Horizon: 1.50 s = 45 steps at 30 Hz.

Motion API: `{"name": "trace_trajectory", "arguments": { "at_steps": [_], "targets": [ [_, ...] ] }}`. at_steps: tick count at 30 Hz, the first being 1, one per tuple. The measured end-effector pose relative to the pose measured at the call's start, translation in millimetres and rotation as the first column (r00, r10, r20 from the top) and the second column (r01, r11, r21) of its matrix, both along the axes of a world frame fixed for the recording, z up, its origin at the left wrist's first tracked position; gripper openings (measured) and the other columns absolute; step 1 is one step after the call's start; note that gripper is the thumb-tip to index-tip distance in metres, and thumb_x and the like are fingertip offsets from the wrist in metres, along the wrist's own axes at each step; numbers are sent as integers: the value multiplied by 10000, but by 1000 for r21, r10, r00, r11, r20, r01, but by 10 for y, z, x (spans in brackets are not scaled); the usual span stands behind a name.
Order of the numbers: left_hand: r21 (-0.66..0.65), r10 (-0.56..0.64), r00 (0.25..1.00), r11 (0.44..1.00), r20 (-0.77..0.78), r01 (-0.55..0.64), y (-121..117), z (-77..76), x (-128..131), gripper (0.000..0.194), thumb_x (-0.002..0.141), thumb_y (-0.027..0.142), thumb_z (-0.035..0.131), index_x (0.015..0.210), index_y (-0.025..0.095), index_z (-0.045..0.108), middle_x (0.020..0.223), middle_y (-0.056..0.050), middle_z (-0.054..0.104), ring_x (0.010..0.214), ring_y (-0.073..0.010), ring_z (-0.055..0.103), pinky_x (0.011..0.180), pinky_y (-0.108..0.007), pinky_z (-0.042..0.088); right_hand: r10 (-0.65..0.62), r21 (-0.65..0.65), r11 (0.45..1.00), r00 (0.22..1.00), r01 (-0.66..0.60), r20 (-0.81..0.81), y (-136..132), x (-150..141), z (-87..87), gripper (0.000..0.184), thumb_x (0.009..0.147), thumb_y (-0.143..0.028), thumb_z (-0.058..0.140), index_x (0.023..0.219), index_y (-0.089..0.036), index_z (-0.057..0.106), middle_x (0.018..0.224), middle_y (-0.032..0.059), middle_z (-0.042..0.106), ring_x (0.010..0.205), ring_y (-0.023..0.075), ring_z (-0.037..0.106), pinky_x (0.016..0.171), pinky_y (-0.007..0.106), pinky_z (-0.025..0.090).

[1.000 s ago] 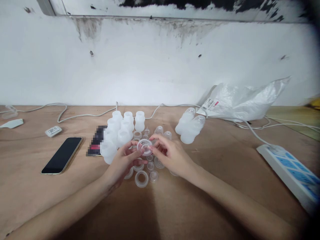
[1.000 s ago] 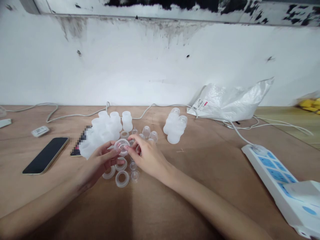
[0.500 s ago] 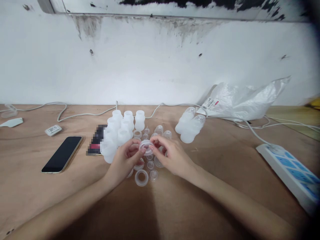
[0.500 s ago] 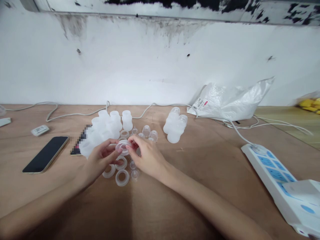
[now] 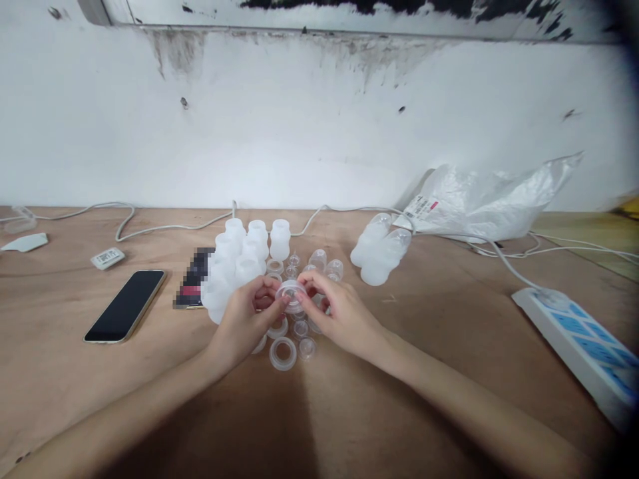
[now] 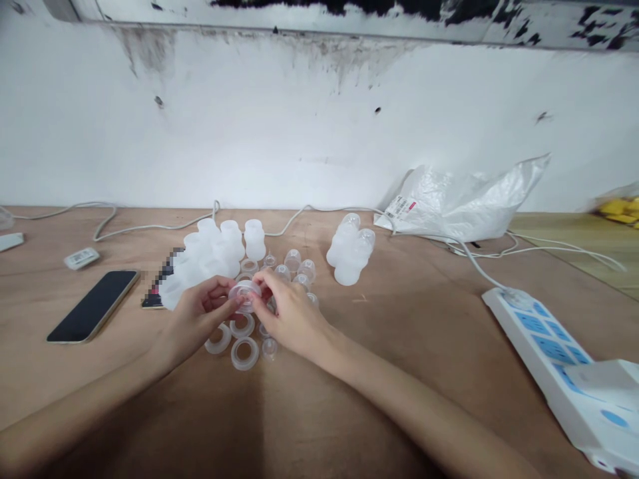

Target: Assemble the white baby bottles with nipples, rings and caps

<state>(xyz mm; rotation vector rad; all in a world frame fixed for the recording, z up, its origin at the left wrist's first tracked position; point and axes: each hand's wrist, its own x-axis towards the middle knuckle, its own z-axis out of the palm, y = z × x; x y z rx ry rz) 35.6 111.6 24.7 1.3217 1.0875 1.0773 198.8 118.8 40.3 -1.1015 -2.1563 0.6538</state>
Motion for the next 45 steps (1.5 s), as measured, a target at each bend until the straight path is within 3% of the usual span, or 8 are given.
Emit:
{"name": "trace_trajectory", "arguments": {
  "at_steps": [13,17,20,29,35,38,42,45],
  "targets": [
    [-175,-51,989,982,142,76,44,15,-43,217,658,289,703,760,150,571,687,0,637,603,-113,617,578,-212,517,72,-10,997,996,-73,-47,20,23,18,115,864,-281,410,878,-180,461,680,-19,504,595,97,482,538,214,388],
    [-245,-108,964,955,241,169,49,86,-73,202,691,257,686,834,152,589,734,-17,661,675,-127,643,621,-208,534,121,35,992,993,-120,-16,75,83,69,215,910,-234,298,1000,-183,487,843,35,533,756,130,519,646,256,422],
    [-282,-123,943,935,309,214,43,124,-92,216,695,216,683,871,142,582,794,-37,660,699,-134,646,581,-186,540,153,104,982,986,-159,58,114,106,75,197,876,-196,382,1027,-179,507,960,68,482,825,146,502,702,281,436],
    [-432,-248,877,794,411,427,85,153,-138,218,751,96,606,966,119,575,724,-48,636,631,-89,624,452,-83,498,256,222,927,943,-302,214,102,136,110,155,870,-207,402,975,-135,490,881,82,534,815,168,502,718,297,423],
    [-432,-279,867,778,413,456,61,151,-110,159,767,69,572,923,97,582,643,-20,611,473,-37,555,382,-54,450,269,260,917,950,-303,159,75,117,107,49,808,-137,440,783,-154,478,719,24,500,648,117,463,598,232,389],
    [-395,-293,865,797,407,456,48,149,-109,235,779,95,560,1013,114,554,708,-43,622,557,-73,591,416,-88,482,237,292,917,960,-272,152,66,106,94,88,795,-126,438,720,-161,468,665,3,473,598,104,431,564,220,368],
    [-220,-354,843,857,405,466,27,151,-105,356,804,241,542,1152,220,472,996,-73,582,834,-180,589,544,-267,567,186,317,920,970,-228,159,58,97,79,110,782,-123,441,681,-159,465,640,0,470,582,101,427,558,220,367],
    [-124,-383,878,894,287,430,12,134,-89,401,732,224,640,1106,217,495,958,-45,569,761,-144,569,543,-243,558,175,336,916,971,-221,162,40,85,81,122,766,-118,440,654,-163,456,631,1,470,574,102,429,543,217,371]
  ]
}}
